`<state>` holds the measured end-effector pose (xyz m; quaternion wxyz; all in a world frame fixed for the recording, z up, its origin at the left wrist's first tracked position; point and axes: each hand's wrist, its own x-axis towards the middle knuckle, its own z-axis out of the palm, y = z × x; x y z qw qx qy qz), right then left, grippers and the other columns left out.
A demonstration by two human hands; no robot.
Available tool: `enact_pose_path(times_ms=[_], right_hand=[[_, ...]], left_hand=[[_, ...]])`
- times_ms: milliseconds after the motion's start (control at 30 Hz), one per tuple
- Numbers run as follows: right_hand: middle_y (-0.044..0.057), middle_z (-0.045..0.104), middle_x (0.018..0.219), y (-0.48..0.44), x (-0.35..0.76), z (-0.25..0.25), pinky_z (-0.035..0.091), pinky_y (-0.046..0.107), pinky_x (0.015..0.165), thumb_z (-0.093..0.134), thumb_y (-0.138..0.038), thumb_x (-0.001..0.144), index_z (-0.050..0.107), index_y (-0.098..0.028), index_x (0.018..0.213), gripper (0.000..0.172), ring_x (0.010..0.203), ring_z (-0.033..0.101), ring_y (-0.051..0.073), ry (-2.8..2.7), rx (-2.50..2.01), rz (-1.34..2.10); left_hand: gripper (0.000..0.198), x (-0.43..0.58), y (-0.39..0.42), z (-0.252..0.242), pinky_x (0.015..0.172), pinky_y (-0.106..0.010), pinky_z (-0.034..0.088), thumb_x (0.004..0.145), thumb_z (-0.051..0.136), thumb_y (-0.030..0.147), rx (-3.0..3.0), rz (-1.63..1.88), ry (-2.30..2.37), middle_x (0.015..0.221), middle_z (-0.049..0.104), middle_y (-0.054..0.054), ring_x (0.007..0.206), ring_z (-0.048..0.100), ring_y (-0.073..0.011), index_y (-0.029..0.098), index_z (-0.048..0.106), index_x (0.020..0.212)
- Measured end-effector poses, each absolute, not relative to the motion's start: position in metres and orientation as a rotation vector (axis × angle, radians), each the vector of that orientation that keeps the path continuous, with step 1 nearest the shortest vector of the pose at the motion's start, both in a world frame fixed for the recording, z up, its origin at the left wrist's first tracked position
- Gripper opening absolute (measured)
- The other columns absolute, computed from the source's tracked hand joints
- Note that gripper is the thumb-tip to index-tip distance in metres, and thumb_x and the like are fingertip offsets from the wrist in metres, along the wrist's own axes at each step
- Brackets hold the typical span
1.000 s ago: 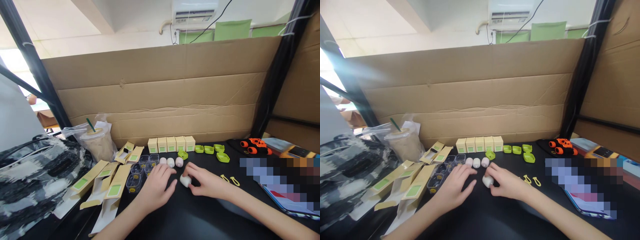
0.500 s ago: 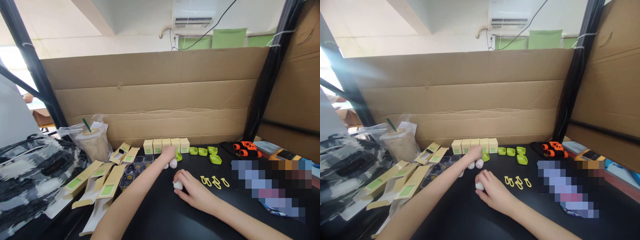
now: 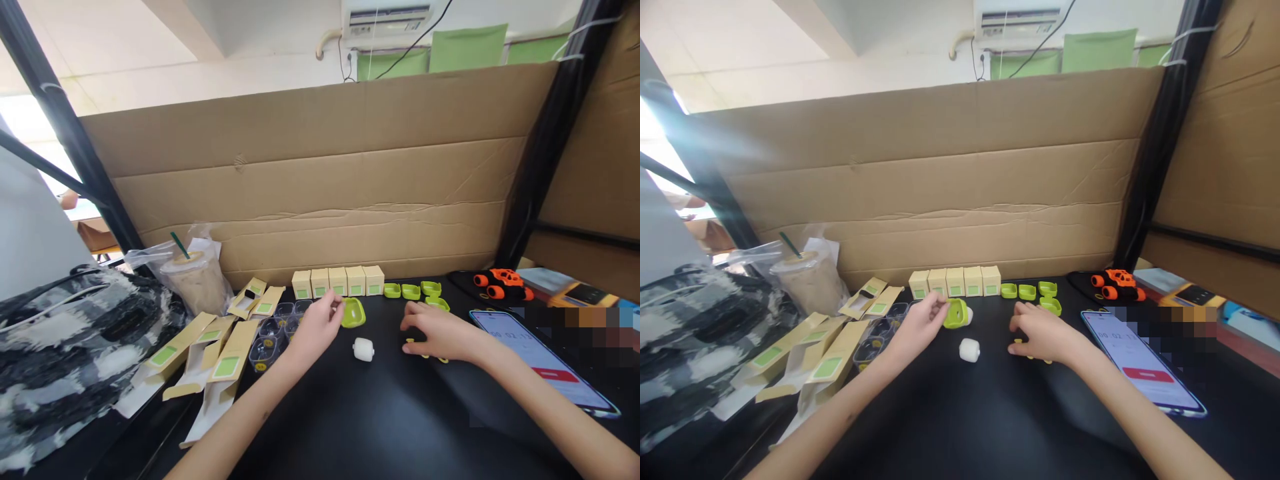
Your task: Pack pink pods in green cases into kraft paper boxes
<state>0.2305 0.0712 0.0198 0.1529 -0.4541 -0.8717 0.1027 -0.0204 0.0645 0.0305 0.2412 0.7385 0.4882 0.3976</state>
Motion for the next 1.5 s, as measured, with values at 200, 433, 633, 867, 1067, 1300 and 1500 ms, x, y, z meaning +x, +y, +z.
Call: enact_pose_path(times_ms=[200,433,633,867,1067,1300,1500], right_hand=[[0.002,0.059,0.067,0.080,0.235,0.010,0.046,0.032,0.059,0.073,-0.028,0.061,0.058,-0.020,0.056,0.018,0.065,0.059,0.021,-2.422,-1.295,0.338],[0.006,0.069,0.086,0.065,0.203,0.012,0.055,0.033,0.068,0.055,-0.041,0.087,0.060,-0.019,0.095,0.024,0.075,0.066,0.019,-2.052,-1.133,0.445],[0.003,0.066,0.080,0.026,0.165,0.007,0.050,0.035,0.072,0.059,-0.033,0.087,0.064,-0.022,0.078,0.014,0.076,0.062,0.019,-1.939,-0.929,0.459],[-0.001,0.060,0.065,0.021,0.163,-0.001,0.037,0.032,0.065,0.055,-0.024,0.089,0.061,-0.022,0.075,0.016,0.063,0.053,0.015,-2.089,-0.908,0.094],[-0.002,0.058,0.061,0.020,0.163,0.001,0.035,0.031,0.064,0.053,-0.024,0.090,0.061,-0.021,0.074,0.018,0.059,0.051,0.013,-2.147,-0.870,0.052],[0.002,0.064,0.075,0.020,0.164,0.000,0.036,0.029,0.062,0.051,-0.025,0.092,0.063,-0.021,0.080,0.017,0.066,0.057,0.014,-2.165,-0.833,0.020],[0.000,0.064,0.073,0.019,0.162,-0.003,0.034,0.027,0.058,0.049,-0.020,0.092,0.059,-0.020,0.076,0.019,0.059,0.053,0.011,-2.224,-0.798,-0.010]], left_hand=[[0.041,-0.036,0.033,0.004,0.051,-0.030,0.056,0.079,0.058,0.046,1.535,1.135,1.163,0.071,0.062,-0.001,0.052,0.064,-0.0150,0.013,0.056,0.102],[0.042,-0.032,0.017,0.006,0.077,-0.034,0.057,0.081,0.060,0.042,1.140,1.165,0.998,0.087,0.070,-0.009,0.072,0.068,-0.0164,0.011,0.060,0.109],[0.044,-0.024,0.003,0.005,0.087,-0.033,0.051,0.075,0.071,0.031,1.011,1.088,0.827,0.109,0.069,-0.012,0.095,0.066,-0.0210,0.014,0.062,0.115],[0.031,-0.019,-0.003,0.002,0.089,-0.032,0.049,0.081,0.066,0.030,1.040,0.927,0.768,0.098,0.073,-0.012,0.094,0.067,-0.0207,0.012,0.070,0.106],[0.029,-0.018,-0.003,0.000,0.085,-0.028,0.050,0.081,0.065,0.032,1.032,0.929,0.773,0.096,0.073,-0.011,0.088,0.067,-0.0178,0.012,0.071,0.102],[0.028,-0.019,-0.001,-0.002,0.085,-0.030,0.050,0.078,0.069,0.031,0.984,0.965,0.767,0.098,0.072,-0.009,0.086,0.067,-0.0170,0.014,0.071,0.101],[0.030,-0.018,-0.002,-0.001,0.085,-0.030,0.051,0.070,0.076,0.029,0.962,0.965,0.807,0.094,0.072,-0.008,0.085,0.067,-0.0168,0.014,0.071,0.096]])
